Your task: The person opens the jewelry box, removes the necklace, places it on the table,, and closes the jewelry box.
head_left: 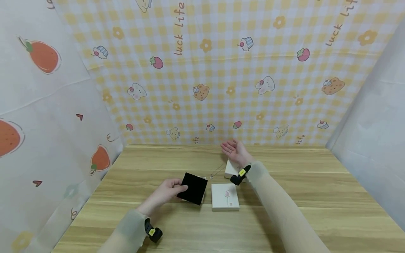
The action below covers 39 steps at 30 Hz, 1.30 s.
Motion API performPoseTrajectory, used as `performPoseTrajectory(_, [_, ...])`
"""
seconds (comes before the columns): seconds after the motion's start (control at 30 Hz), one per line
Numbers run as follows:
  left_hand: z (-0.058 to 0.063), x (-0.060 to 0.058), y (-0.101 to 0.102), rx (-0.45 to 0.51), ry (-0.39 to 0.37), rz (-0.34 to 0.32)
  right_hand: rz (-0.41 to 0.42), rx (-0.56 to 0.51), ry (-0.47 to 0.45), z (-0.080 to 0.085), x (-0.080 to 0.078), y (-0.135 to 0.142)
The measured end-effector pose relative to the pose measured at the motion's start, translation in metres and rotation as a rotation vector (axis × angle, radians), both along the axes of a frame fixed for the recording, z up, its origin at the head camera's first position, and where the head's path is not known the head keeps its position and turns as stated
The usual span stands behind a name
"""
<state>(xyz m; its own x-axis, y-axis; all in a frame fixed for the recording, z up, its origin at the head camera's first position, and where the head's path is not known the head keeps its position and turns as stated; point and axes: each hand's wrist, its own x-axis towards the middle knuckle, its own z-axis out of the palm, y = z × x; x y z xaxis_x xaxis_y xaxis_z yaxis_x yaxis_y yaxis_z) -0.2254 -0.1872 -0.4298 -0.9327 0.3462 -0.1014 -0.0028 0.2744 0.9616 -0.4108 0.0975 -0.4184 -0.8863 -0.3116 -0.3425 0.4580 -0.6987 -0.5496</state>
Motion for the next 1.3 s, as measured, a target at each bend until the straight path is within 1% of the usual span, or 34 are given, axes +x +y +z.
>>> performPoseTrajectory(0.27, [-0.001,-0.002,0.002,-0.003,0.010,-0.008,-0.024,-0.018,-0.002,0.000,0.002,0.005])
performPoseTrajectory(0.47, [-0.002,-0.001,0.003,0.007,0.003,-0.005,-0.056,-0.030,-0.030,-0.005,0.000,0.005])
performPoseTrajectory(0.67, [-0.003,0.000,0.002,0.011,0.004,0.007,-0.070,-0.037,-0.037,-0.009,0.000,0.005])
performPoseTrajectory(0.8, [-0.003,-0.001,0.001,0.015,0.004,0.010,-0.055,-0.043,-0.022,-0.011,0.001,0.006])
performPoseTrajectory(0.97, [-0.003,-0.002,0.000,0.014,0.010,0.006,-0.009,-0.033,0.007,-0.014,0.002,0.007])
performPoseTrajectory(1.17, [-0.005,-0.002,0.000,0.014,0.016,-0.004,0.013,-0.012,0.018,-0.017,0.004,0.009])
performPoseTrajectory(1.3, [-0.006,-0.003,-0.001,0.006,0.018,-0.007,0.041,0.001,0.052,-0.018,0.004,0.010])
